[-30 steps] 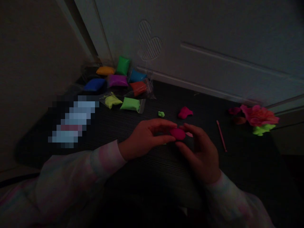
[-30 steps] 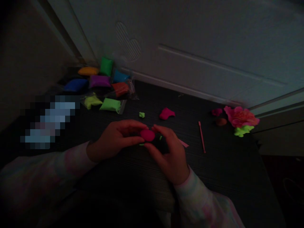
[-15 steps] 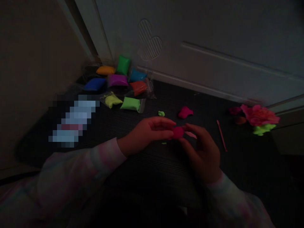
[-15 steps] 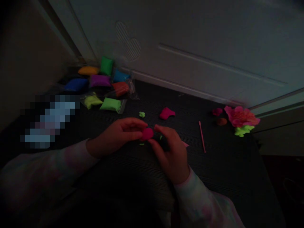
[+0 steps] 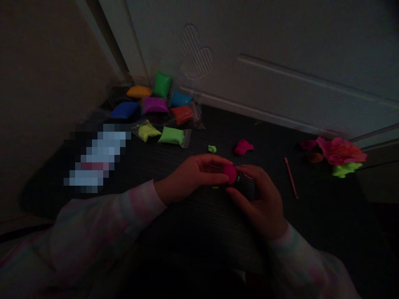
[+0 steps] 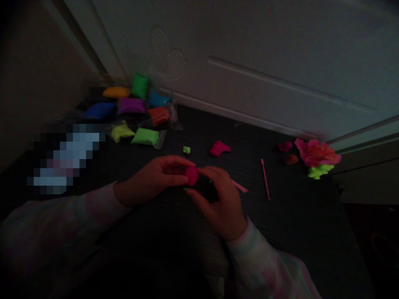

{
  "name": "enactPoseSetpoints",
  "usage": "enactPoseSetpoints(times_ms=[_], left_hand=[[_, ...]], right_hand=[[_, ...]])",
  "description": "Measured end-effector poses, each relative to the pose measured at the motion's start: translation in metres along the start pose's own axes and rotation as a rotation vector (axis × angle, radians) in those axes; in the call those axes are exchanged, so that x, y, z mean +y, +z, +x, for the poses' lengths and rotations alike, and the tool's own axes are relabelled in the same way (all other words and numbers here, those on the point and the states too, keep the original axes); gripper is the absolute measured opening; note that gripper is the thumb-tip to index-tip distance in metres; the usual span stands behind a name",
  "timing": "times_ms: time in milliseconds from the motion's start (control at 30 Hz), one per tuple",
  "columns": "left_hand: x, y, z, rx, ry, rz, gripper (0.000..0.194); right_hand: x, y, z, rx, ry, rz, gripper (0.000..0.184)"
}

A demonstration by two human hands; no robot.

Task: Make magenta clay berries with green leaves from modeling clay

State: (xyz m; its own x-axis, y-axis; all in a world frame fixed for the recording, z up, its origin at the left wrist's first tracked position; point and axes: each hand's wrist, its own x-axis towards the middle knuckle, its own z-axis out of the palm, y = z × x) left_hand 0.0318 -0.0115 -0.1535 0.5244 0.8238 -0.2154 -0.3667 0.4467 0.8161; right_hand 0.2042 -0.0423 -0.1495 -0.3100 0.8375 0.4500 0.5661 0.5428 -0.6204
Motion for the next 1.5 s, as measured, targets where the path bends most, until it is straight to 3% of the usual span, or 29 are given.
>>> enactPoseSetpoints(times_ms=[400,567,767,967,1133,1500], left_hand=[[0.0024,0.0027,-0.0015,0.003,-0.039,-0.102,0.015],[0.0026,0.0042,-0.0010,0.006,-0.018,-0.173,0.018],[0.0009,0.0032,-0.0006,-0.006,0.028,-0.075,0.025],[0.0004,0.0031,-0.0009,-0.011,-0.046,-0.044,0.030],[0.0004,0.0003,-0.0015,-0.040,-0.050,0.010,0.030],[0.0037,-0.0008,-0.0007,-0.056,0.037,0.140,0.028]], right_hand=[[-0.0045,-0.0015,-0.0009,-0.016,-0.067,-0.053,0.037],[-0.0017,0.0015,-0.0025,0.066,-0.027,-0.055,0.037],[0.0002,0.0041,-0.0027,0.106,0.002,-0.055,0.026],[0.0011,0.0043,-0.0030,0.111,0.028,-0.073,0.030],[0.0019,0.0021,-0.0016,0.103,-0.017,-0.102,0.021],[-0.0004,0.0033,-0.0017,0.106,-0.013,0.006,0.027]])
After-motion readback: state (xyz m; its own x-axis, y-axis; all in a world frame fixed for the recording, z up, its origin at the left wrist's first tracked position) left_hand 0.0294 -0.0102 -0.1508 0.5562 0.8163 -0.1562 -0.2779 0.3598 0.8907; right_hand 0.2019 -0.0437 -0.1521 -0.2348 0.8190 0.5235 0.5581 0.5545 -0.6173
